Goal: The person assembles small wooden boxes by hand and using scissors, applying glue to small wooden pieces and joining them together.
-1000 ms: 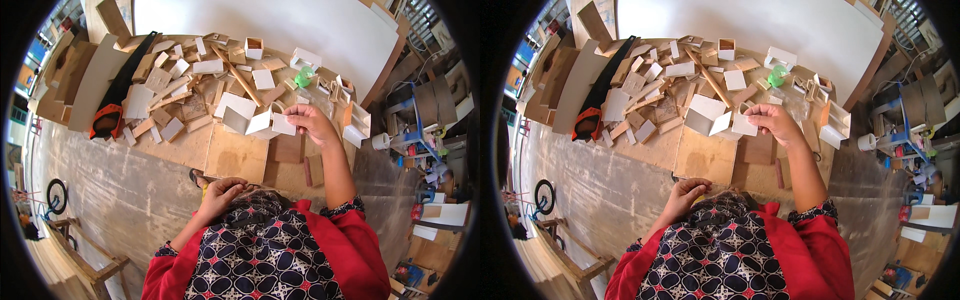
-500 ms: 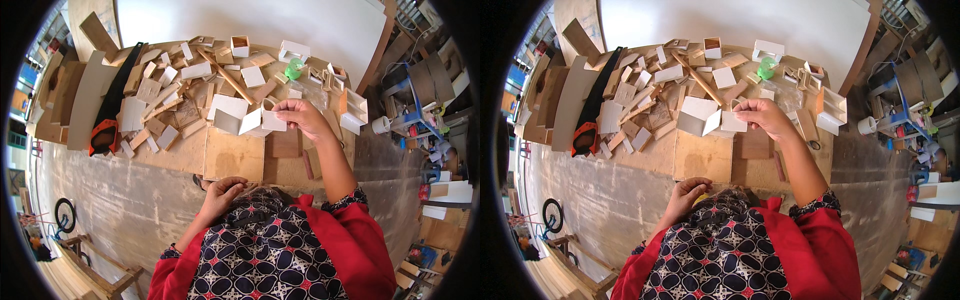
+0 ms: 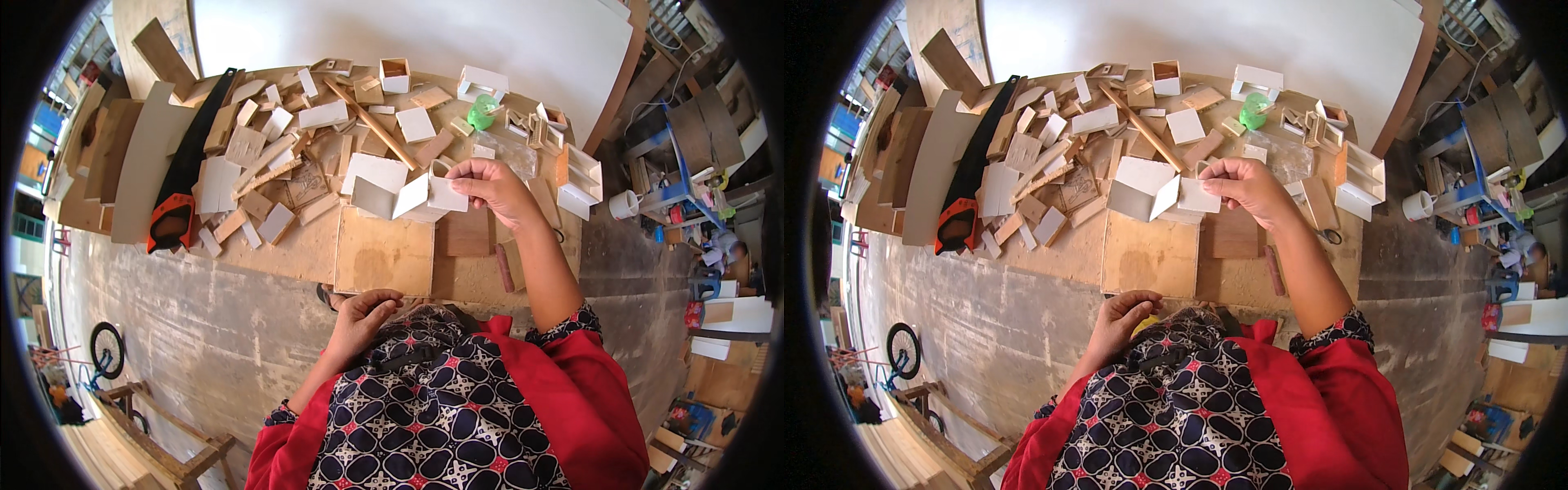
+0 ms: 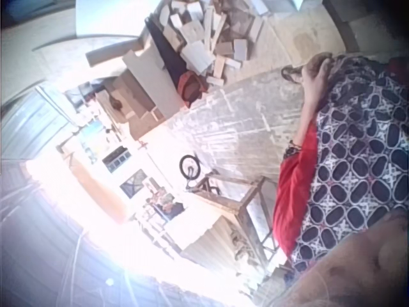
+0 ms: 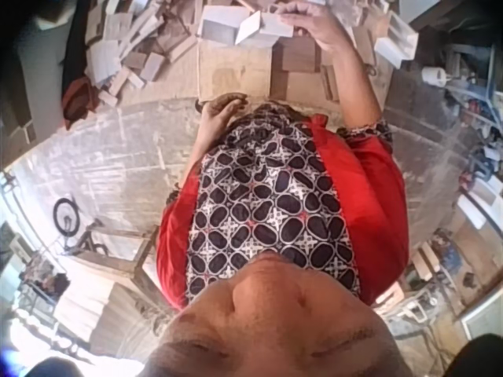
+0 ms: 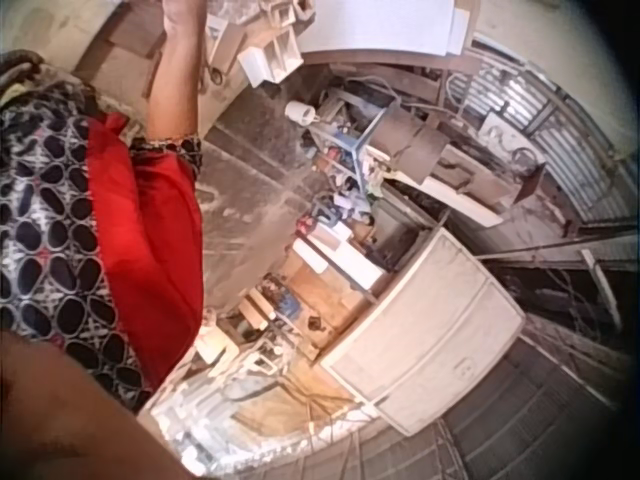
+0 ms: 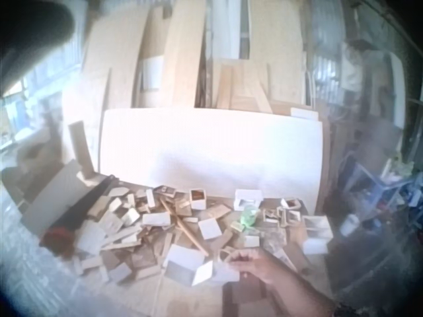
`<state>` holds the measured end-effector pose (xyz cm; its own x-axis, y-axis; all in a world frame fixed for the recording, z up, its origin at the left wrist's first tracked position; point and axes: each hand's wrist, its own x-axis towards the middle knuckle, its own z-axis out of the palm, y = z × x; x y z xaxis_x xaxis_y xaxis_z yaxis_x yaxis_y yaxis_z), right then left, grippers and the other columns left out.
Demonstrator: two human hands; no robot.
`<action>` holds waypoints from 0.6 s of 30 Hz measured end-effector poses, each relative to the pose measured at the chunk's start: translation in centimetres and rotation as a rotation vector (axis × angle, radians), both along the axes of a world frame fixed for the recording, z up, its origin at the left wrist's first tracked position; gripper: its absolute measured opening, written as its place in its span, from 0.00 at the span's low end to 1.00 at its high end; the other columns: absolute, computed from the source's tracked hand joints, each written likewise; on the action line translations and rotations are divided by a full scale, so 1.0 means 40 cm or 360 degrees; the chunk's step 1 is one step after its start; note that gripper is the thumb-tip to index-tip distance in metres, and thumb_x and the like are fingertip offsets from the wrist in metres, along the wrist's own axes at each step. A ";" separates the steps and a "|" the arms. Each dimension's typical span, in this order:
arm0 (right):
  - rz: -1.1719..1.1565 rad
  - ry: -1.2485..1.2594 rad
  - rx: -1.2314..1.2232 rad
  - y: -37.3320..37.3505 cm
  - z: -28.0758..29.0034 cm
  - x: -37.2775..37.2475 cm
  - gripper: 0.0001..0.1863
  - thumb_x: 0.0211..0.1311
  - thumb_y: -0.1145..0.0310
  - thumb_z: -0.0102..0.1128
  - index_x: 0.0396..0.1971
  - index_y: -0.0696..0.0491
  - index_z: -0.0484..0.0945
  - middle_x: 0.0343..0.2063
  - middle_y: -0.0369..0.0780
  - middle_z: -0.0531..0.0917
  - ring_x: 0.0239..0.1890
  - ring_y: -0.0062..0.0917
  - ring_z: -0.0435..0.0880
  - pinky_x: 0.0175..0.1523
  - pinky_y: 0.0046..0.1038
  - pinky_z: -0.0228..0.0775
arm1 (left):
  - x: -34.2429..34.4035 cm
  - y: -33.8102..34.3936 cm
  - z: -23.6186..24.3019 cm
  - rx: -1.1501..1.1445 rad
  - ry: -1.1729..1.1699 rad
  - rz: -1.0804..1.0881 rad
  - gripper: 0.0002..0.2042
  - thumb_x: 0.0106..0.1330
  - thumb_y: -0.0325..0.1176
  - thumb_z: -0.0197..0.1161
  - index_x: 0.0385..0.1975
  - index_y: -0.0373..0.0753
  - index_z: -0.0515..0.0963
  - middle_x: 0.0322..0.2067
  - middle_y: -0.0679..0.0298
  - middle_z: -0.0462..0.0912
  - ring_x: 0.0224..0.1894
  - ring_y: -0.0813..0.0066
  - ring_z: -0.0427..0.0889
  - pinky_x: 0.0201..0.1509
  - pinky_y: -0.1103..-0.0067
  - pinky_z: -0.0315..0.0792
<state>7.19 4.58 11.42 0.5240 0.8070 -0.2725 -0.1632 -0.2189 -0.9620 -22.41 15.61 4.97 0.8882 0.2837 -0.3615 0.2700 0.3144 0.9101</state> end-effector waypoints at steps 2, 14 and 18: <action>-0.0007 0.0006 0.0007 0.000 -0.003 0.001 0.10 0.57 0.68 0.64 0.38 0.55 0.80 0.29 0.31 0.81 0.26 0.10 0.73 0.30 0.14 0.65 | 0.000 0.000 0.000 -0.0002 -0.0008 0.0003 0.12 0.68 0.28 0.56 0.46 0.26 0.75 0.38 0.61 0.82 0.42 0.79 0.78 0.49 0.84 0.71; -0.0042 -0.0046 0.0034 -0.002 0.003 -0.009 0.09 0.57 0.69 0.63 0.37 0.55 0.80 0.27 0.30 0.80 0.25 0.10 0.73 0.29 0.14 0.65 | -0.006 -0.002 0.000 0.0012 0.0017 0.0005 0.12 0.68 0.29 0.56 0.46 0.27 0.76 0.38 0.61 0.82 0.42 0.78 0.78 0.50 0.83 0.71; -0.0084 -0.0005 0.0058 -0.004 -0.005 -0.005 0.08 0.58 0.69 0.63 0.36 0.54 0.81 0.25 0.28 0.78 0.24 0.08 0.71 0.28 0.12 0.63 | -0.010 -0.003 -0.003 0.0029 0.0019 0.0008 0.12 0.68 0.30 0.56 0.45 0.29 0.77 0.39 0.61 0.83 0.43 0.76 0.79 0.52 0.80 0.70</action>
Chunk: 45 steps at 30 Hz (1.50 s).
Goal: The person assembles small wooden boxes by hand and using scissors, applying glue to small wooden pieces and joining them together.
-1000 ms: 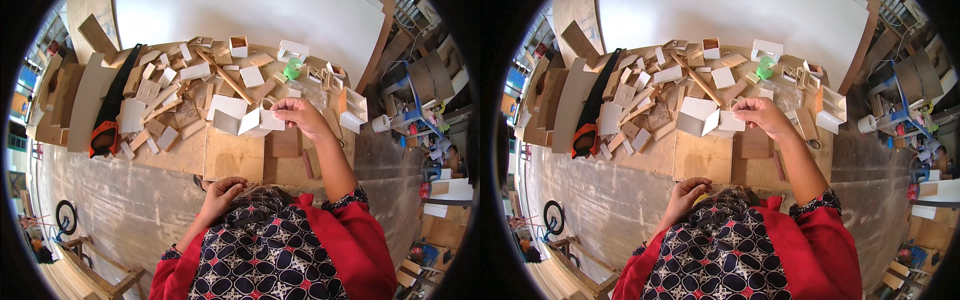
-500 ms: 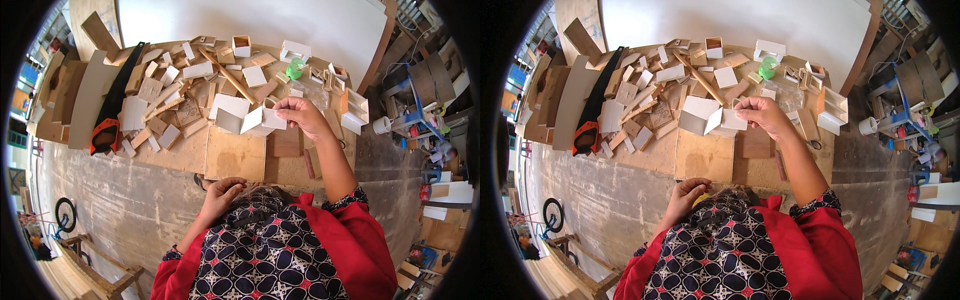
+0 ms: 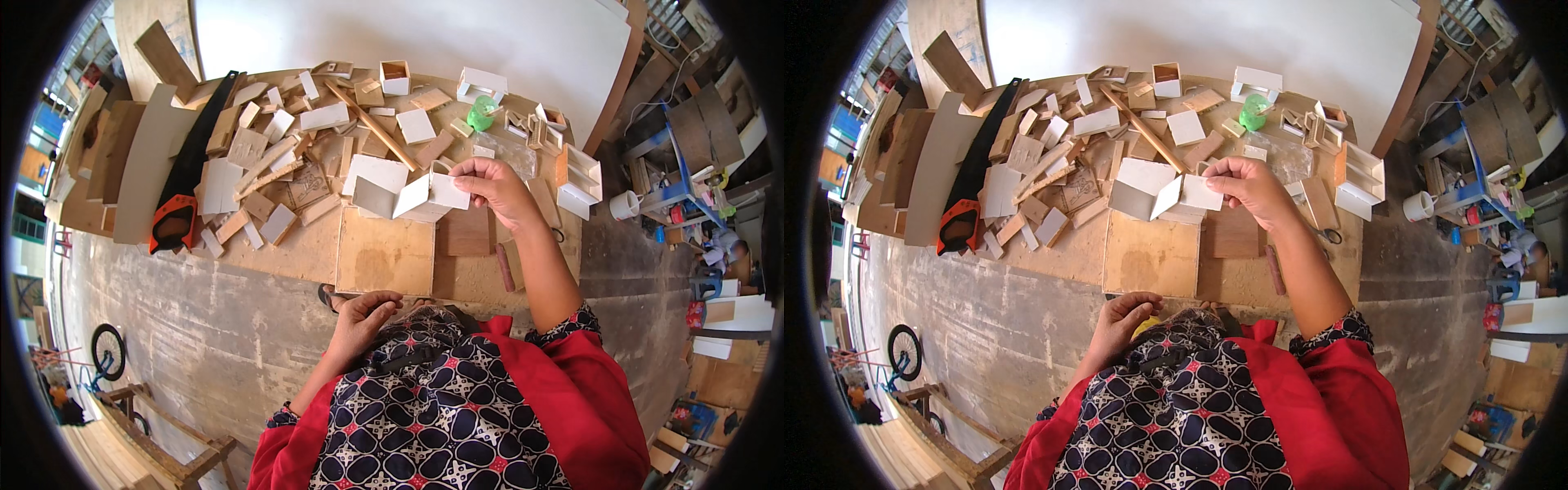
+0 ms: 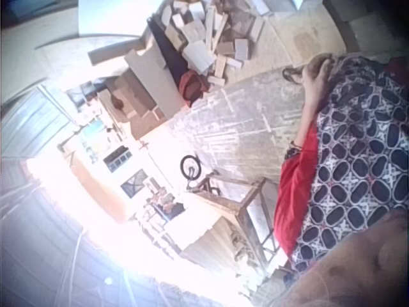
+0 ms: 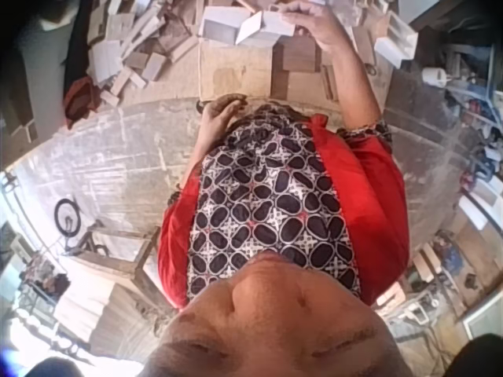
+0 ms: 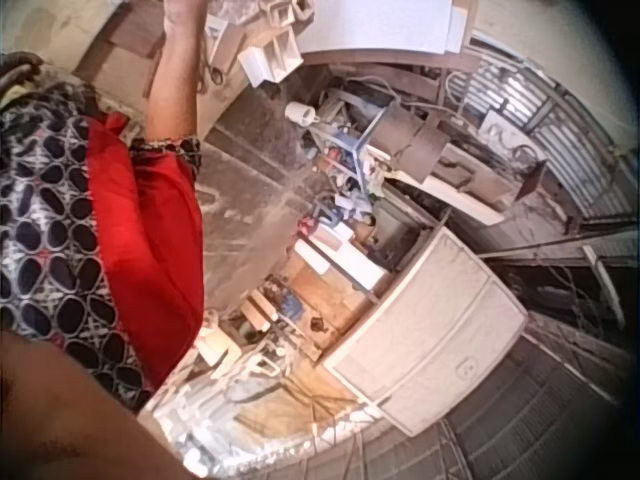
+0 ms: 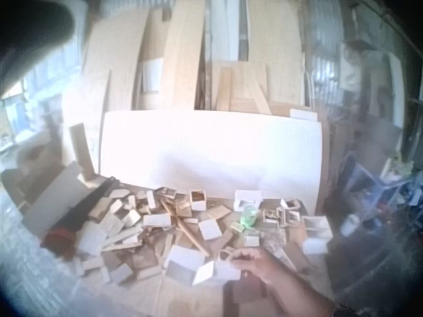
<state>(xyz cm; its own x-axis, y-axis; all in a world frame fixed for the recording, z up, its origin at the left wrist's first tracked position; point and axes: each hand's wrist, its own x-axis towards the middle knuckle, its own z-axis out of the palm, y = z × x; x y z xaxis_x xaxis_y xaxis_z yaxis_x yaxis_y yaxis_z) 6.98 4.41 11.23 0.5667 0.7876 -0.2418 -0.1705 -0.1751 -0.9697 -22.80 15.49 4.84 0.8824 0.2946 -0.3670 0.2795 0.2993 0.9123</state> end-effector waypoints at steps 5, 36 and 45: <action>0.0014 0.0019 0.0017 0.001 0.002 0.002 0.07 0.58 0.69 0.62 0.36 0.54 0.81 0.26 0.29 0.79 0.25 0.08 0.72 0.28 0.12 0.64 | -0.001 -0.003 0.005 -0.0005 0.0002 0.0015 0.12 0.68 0.29 0.56 0.45 0.28 0.77 0.39 0.61 0.83 0.43 0.77 0.79 0.52 0.81 0.70; 0.0055 -0.0028 0.0004 0.006 -0.001 -0.003 0.10 0.56 0.68 0.65 0.37 0.54 0.80 0.28 0.29 0.80 0.27 0.09 0.73 0.28 0.13 0.64 | -0.003 -0.007 0.001 -0.0016 0.0032 0.0026 0.13 0.68 0.30 0.56 0.45 0.28 0.76 0.39 0.59 0.82 0.44 0.74 0.79 0.53 0.79 0.70; 0.0045 -0.0044 -0.0002 0.008 -0.001 -0.004 0.09 0.56 0.68 0.65 0.36 0.54 0.80 0.26 0.29 0.79 0.24 0.09 0.72 0.28 0.13 0.64 | -0.003 -0.006 -0.004 -0.0005 0.0035 0.0019 0.12 0.68 0.30 0.56 0.45 0.28 0.76 0.39 0.59 0.82 0.43 0.74 0.79 0.52 0.79 0.71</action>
